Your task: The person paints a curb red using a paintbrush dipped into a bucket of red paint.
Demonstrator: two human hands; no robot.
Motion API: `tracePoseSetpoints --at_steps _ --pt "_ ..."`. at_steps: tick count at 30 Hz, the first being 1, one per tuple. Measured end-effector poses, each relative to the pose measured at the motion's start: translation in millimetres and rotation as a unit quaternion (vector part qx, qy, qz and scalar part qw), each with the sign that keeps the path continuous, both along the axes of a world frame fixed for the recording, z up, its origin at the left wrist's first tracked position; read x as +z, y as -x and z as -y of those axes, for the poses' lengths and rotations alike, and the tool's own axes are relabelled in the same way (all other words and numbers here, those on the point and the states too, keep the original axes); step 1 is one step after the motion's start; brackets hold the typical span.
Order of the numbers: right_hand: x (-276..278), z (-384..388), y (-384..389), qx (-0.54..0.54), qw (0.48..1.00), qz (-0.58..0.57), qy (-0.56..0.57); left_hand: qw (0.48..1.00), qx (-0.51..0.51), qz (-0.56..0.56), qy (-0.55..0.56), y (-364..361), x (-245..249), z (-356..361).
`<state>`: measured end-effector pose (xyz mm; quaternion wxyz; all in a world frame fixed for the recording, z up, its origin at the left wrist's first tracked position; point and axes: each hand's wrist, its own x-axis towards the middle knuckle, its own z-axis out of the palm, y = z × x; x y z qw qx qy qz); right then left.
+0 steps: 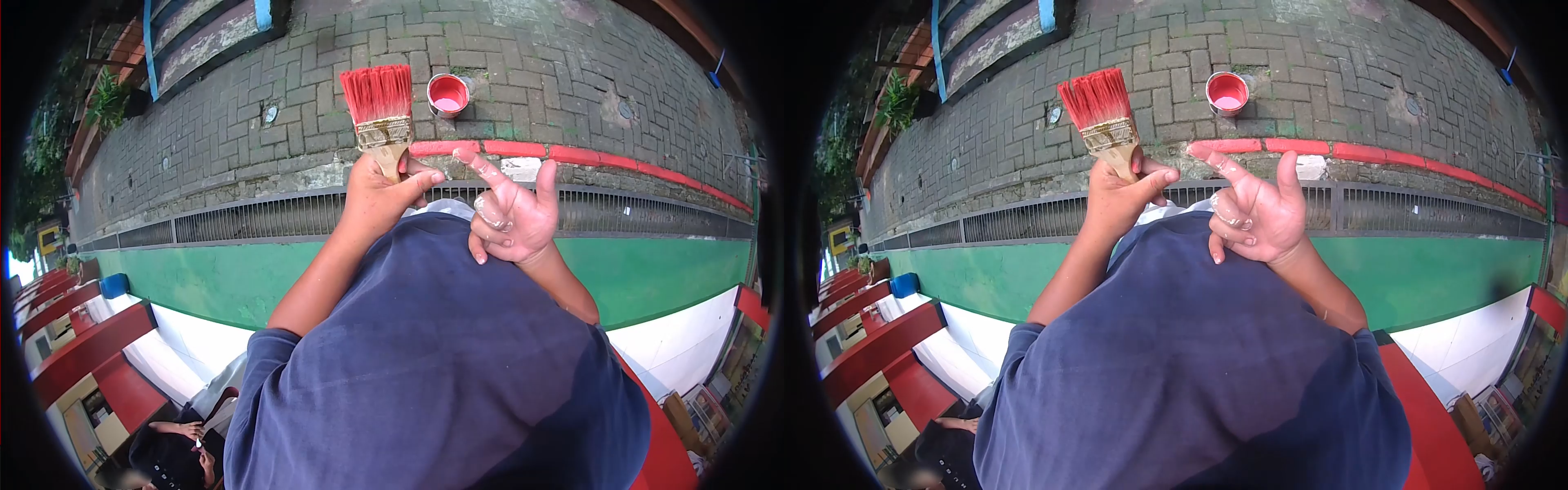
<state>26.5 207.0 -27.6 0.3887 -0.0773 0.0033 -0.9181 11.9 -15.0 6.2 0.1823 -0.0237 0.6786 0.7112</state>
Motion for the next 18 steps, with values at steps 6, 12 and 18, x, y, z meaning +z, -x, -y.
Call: tracePoseSetpoints --at_steps 6,12,18 --pt "-9 -4 2 -0.048 0.997 -0.012 -0.057 0.995 -0.023 -0.080 0.053 -8 3 -20" --pt "1 -5 -2 -0.117 0.978 -0.055 -0.161 0.990 -0.050 -0.110 0.079 -10 16 -21" --pt "9 2 -13 -0.244 0.877 -0.153 -0.385 0.989 -0.080 -0.101 0.076 -17 15 -23"
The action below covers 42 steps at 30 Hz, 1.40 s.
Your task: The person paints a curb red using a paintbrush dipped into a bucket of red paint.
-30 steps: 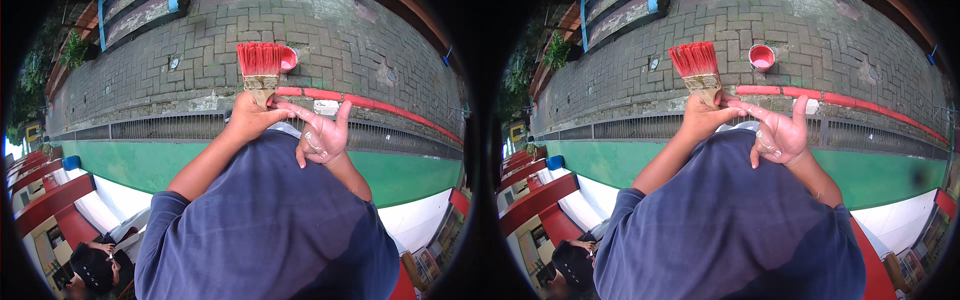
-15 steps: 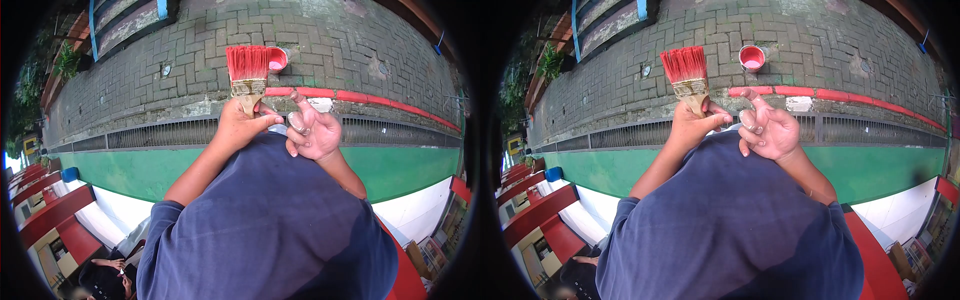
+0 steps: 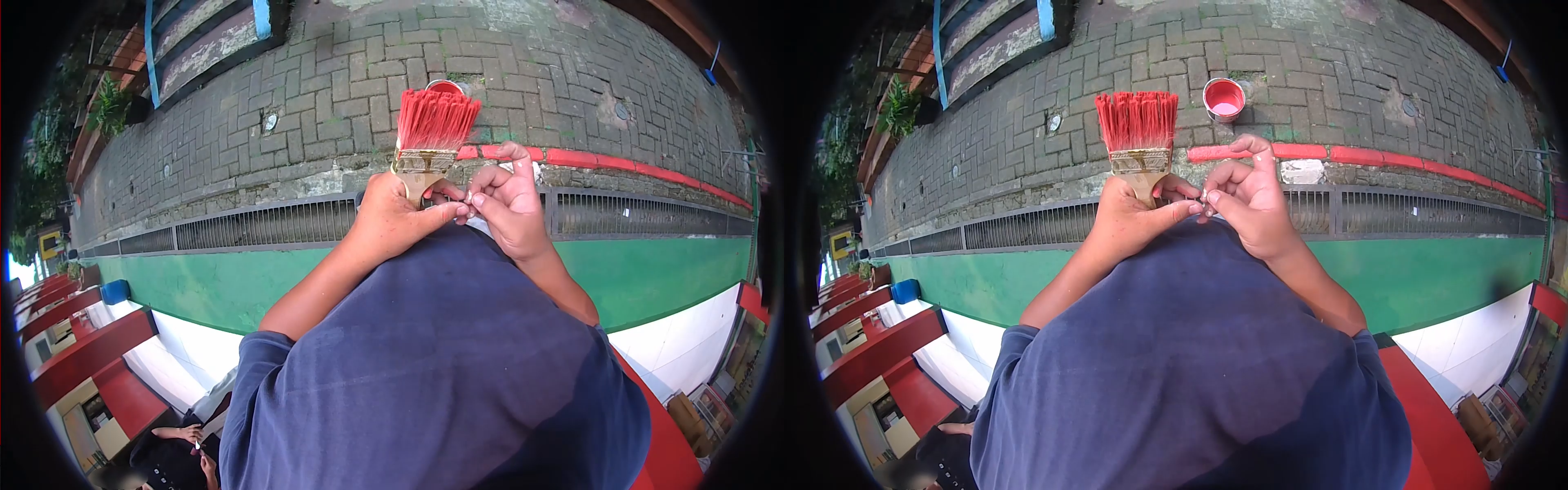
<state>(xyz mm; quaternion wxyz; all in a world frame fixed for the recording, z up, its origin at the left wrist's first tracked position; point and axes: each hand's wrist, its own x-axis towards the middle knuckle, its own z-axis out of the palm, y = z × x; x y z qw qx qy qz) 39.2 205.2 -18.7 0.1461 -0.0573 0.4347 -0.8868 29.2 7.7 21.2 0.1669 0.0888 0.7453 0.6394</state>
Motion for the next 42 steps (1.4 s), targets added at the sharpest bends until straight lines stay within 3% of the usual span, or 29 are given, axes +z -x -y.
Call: tracePoseSetpoints --at_steps 4,9,14,18,24,30,32,39,42 --pt "-6 5 -5 -0.072 0.974 -0.159 -0.144 0.998 0.012 -0.041 0.046 0 -2 -3" --pt "5 5 -5 -0.126 0.853 -0.372 -0.345 0.991 0.020 -0.077 0.107 -1 3 -5" --pt "5 5 -6 -0.151 0.764 -0.460 -0.428 0.977 -0.024 -0.081 0.194 -3 22 -3" --pt "6 7 -6 -0.169 0.724 -0.498 -0.447 0.987 -0.006 -0.099 0.127 -7 11 -4" --pt "3 10 -9 -0.186 0.721 -0.503 -0.439 0.998 0.005 -0.052 0.038 -11 -3 -1" --pt "-2 12 -14 -0.189 0.774 -0.442 -0.413 0.994 0.058 0.035 -0.089 -14 -13 4" --pt "-3 13 -14 -0.199 0.769 -0.451 -0.407 0.980 0.093 0.090 -0.148 -14 -6 5" --pt "9 15 -7 -0.213 0.688 -0.549 -0.424 0.964 0.064 0.230 -0.114 -10 6 12" --pt "7 15 -3 -0.212 0.683 -0.566 -0.411 0.942 0.059 0.253 -0.211 -9 5 15"
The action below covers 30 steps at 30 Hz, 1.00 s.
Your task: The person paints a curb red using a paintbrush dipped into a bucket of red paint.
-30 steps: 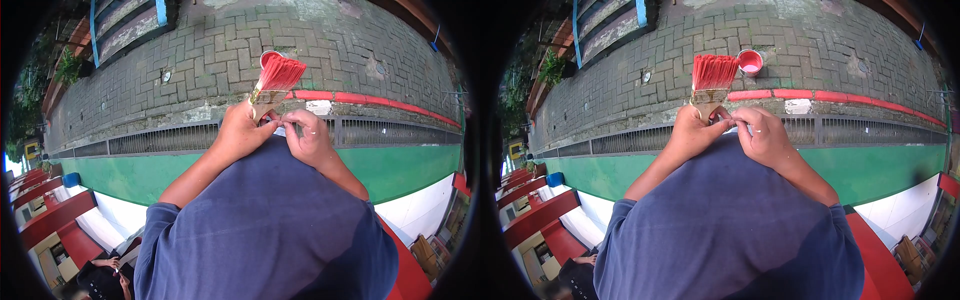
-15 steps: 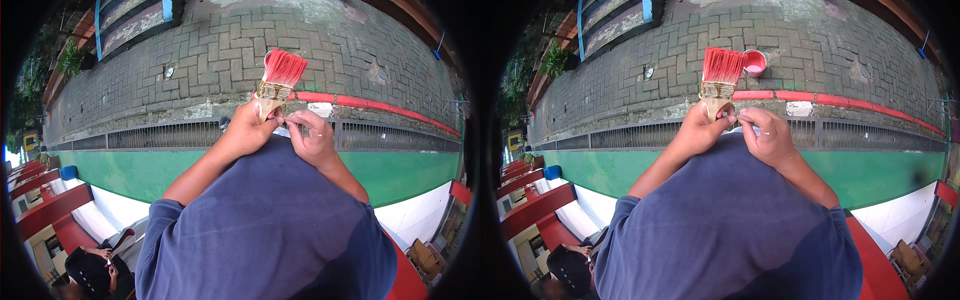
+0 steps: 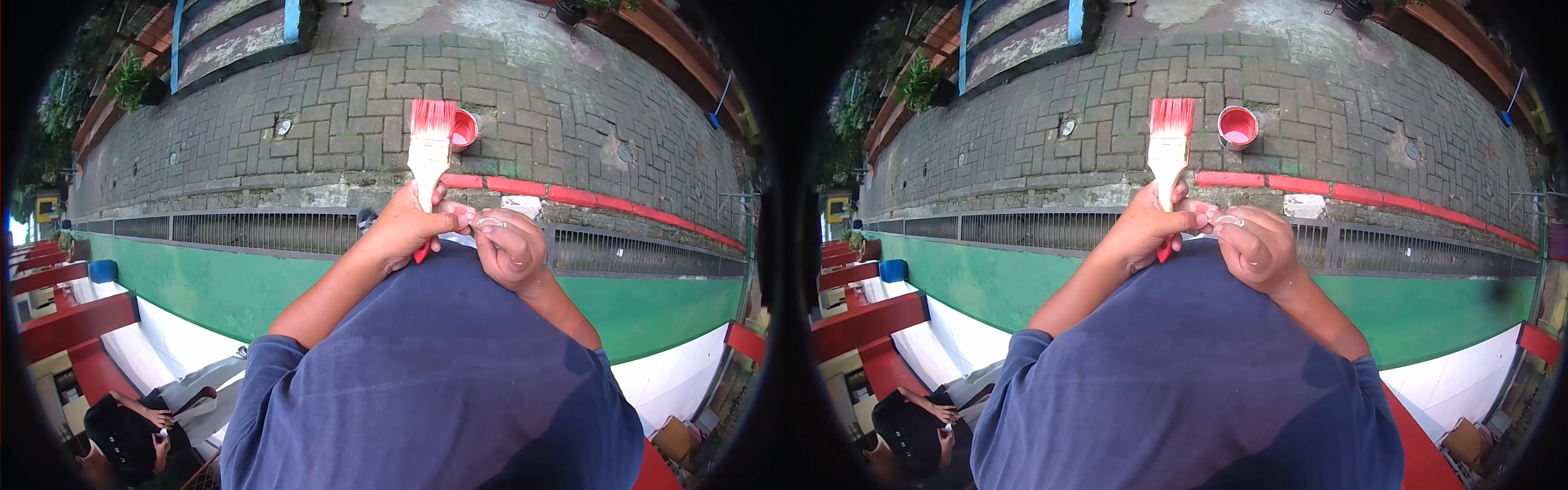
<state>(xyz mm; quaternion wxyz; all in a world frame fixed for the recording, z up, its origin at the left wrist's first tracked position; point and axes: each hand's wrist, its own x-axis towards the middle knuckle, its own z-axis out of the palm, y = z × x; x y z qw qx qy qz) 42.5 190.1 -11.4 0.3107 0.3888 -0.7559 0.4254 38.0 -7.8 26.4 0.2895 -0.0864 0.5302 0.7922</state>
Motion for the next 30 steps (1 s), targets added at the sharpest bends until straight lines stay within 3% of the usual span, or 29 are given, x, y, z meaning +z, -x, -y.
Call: tracePoseSetpoints --at_steps 5,8,14,17,26,30 --pt "0 2 9 0.006 1.000 -0.011 -0.005 0.999 0.031 0.001 -0.040 1 -7 1" --pt "-3 4 10 0.014 1.000 -0.018 -0.015 0.999 0.036 0.005 -0.008 2 -3 -3" --pt "-11 1 14 0.019 0.999 -0.001 -0.041 0.985 0.013 -0.093 0.148 7 -2 -14" --pt "-13 1 19 0.007 0.999 0.011 -0.039 0.962 0.050 -0.203 0.175 12 -29 -21" --pt "-17 -8 22 -0.007 0.990 0.132 0.055 0.990 0.004 -0.090 0.107 27 -2 -12" --pt "-19 -10 23 0.007 0.985 0.162 0.067 0.990 0.006 -0.098 0.102 34 -19 -14"
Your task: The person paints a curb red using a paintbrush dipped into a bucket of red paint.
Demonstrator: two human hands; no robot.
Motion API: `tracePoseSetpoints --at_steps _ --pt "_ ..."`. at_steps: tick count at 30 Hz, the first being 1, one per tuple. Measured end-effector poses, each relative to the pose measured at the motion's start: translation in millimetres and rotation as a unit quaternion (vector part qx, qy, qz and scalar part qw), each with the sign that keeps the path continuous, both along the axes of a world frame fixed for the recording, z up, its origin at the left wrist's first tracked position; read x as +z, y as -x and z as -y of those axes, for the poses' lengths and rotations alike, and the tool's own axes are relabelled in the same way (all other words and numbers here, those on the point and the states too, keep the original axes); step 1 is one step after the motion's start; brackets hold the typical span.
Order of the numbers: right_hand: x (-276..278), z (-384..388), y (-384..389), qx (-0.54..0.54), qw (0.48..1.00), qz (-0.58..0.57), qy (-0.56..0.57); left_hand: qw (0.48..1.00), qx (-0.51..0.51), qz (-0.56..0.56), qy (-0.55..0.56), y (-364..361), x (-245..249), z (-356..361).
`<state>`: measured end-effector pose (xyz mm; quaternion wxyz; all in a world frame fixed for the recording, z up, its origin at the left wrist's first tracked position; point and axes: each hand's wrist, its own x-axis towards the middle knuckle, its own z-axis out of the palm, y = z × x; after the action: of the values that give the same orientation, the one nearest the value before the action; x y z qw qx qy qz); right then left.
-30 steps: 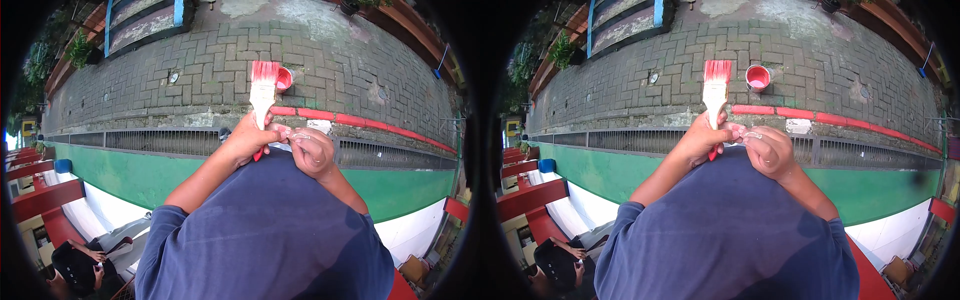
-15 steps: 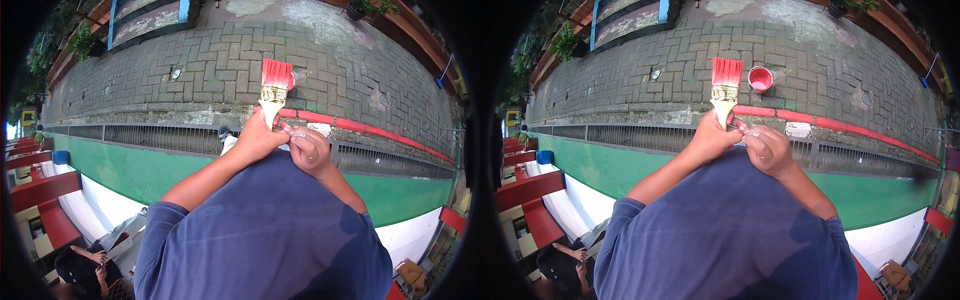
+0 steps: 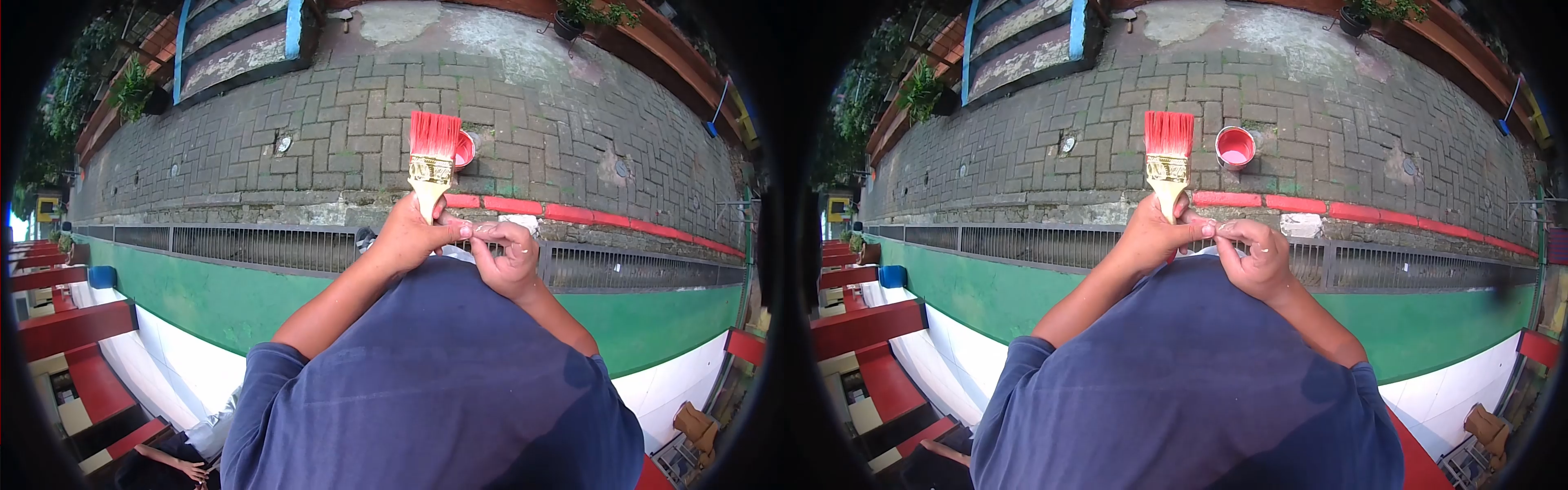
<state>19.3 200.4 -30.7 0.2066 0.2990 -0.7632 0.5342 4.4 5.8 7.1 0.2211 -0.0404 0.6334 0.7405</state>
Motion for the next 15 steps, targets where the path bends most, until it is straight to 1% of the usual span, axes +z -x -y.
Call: tracePoseSetpoints --at_steps 2,5,8,11,14,15 --pt "-3 1 1 0.014 0.998 0.037 0.041 0.999 0.007 0.015 -0.045 1 -4 1" --pt "-3 2 5 0.013 0.998 0.044 0.051 0.998 0.022 0.021 -0.047 1 -3 2" --pt "-2 1 10 0.016 0.998 0.040 0.044 1.000 0.003 0.017 -0.026 2 3 3" --pt "-1 0 12 0.012 1.000 0.022 0.002 1.000 0.001 -0.019 0.014 4 -2 2" --pt "11 0 20 0.011 0.992 -0.082 -0.096 0.996 0.008 -0.065 0.053 5 -1 -4" --pt "10 0 21 0.013 0.991 -0.087 -0.104 0.991 0.012 -0.104 0.083 5 -5 -4"
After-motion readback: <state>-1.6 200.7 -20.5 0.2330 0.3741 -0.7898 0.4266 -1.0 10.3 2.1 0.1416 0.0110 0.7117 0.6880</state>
